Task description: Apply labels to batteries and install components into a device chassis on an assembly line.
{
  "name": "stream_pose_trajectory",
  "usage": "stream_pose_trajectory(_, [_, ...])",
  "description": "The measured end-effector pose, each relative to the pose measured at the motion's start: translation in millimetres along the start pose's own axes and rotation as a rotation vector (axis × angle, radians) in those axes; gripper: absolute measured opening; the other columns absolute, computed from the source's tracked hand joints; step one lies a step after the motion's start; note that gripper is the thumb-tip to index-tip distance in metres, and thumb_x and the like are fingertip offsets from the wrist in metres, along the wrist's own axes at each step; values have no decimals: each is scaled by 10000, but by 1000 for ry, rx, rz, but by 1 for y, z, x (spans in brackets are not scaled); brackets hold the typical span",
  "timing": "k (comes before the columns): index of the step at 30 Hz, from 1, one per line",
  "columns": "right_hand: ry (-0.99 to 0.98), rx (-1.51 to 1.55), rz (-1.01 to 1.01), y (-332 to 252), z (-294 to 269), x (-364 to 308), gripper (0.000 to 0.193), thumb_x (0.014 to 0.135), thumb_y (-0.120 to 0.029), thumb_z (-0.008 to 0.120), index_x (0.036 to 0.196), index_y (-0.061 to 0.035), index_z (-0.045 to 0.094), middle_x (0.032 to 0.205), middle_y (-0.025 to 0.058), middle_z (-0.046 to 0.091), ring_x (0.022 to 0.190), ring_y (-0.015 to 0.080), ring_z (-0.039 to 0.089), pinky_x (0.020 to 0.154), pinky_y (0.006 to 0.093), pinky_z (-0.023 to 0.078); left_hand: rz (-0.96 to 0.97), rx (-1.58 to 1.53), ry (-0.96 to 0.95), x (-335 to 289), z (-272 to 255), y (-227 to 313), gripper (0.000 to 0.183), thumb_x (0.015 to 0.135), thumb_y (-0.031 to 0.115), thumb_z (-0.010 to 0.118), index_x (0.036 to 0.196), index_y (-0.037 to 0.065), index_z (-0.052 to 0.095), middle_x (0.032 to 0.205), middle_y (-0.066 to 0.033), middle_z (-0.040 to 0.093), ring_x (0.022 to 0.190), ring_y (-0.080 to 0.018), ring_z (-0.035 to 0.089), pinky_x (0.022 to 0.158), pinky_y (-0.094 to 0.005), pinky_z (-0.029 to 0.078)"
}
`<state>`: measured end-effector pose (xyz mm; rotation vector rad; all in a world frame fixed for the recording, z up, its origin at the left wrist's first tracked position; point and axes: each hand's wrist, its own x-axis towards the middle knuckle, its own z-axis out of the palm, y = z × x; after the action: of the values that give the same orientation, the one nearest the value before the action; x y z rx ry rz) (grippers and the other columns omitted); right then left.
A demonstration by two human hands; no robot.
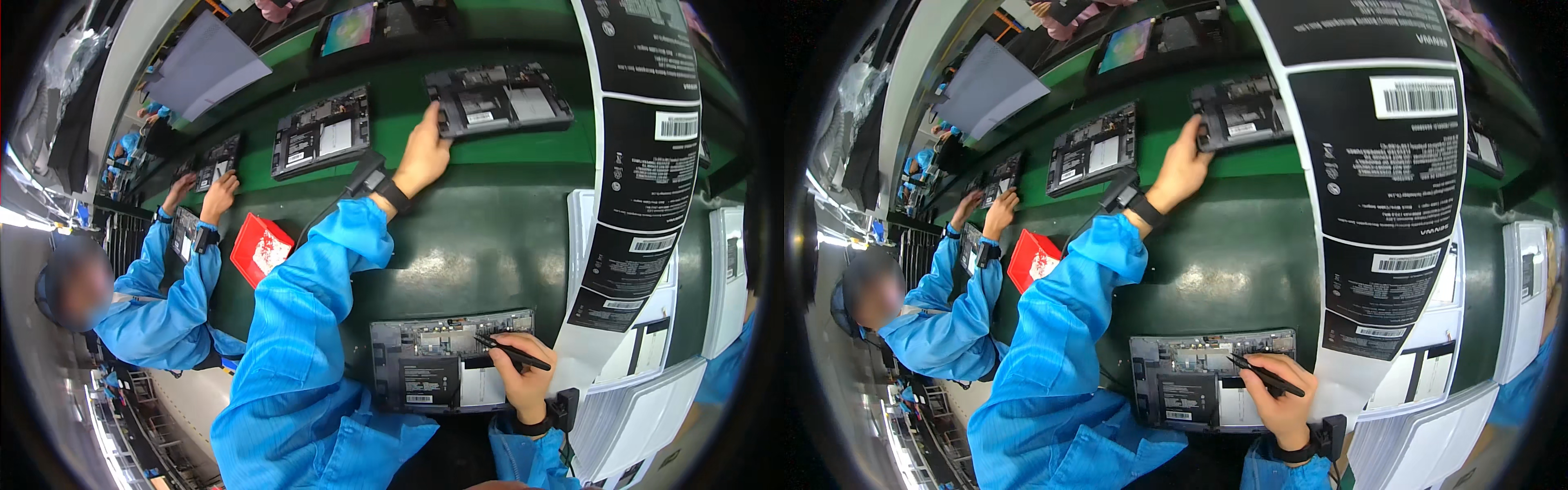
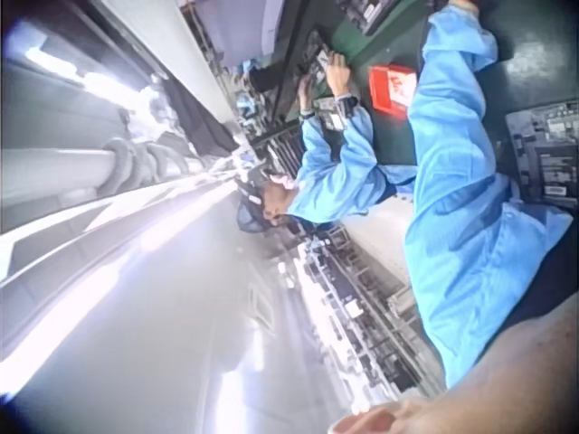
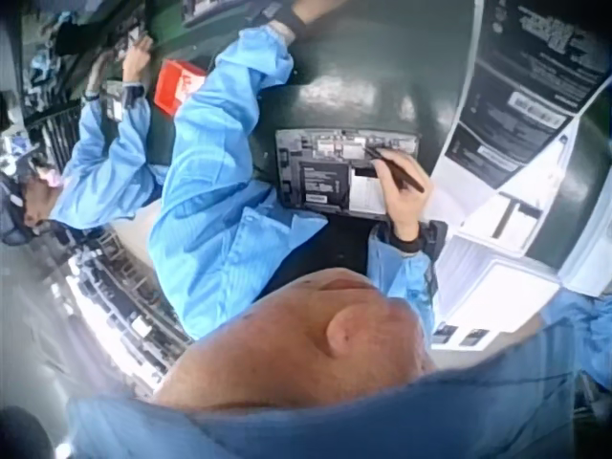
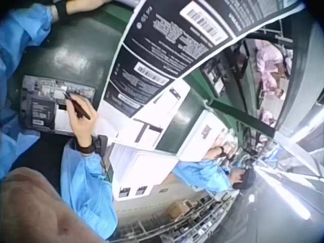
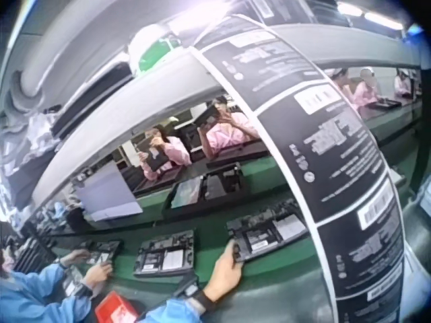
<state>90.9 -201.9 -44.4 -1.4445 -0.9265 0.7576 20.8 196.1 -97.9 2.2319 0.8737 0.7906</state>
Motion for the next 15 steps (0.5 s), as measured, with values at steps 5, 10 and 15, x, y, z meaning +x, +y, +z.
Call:
stream_pose_trajectory(5, [-22,5,6,-1,2,1,195,759,30,788,940,46,718,917,165,729,831,239,710,755,303,553,-648,-1177,-21,27,-37,38,282,859,63,588,1141,64,570,1134,-109,560,943,-192,533,747,-353,511])
stream_pose_trajectory(10, [37,127,4,12,-4,-5,148,793,28,745,936,41,712,946,171,727,819,241,698,747,313,553,-688,-813,-82,23,-33,66,202,980,278,628,1032,83,645,880,-19,642,750,-146,578,625,-307,473])
stream_pose_trajectory(15, [314,279,-58,16,-47,-29,229,910,-59,643,1117,38,622,1082,221,656,699,189,594,654,340,506,-488,-813,-41,-103,-100,122,333,1012,221,601,1249,-12,589,1078,-67,697,964,-140,669,854,-314,543])
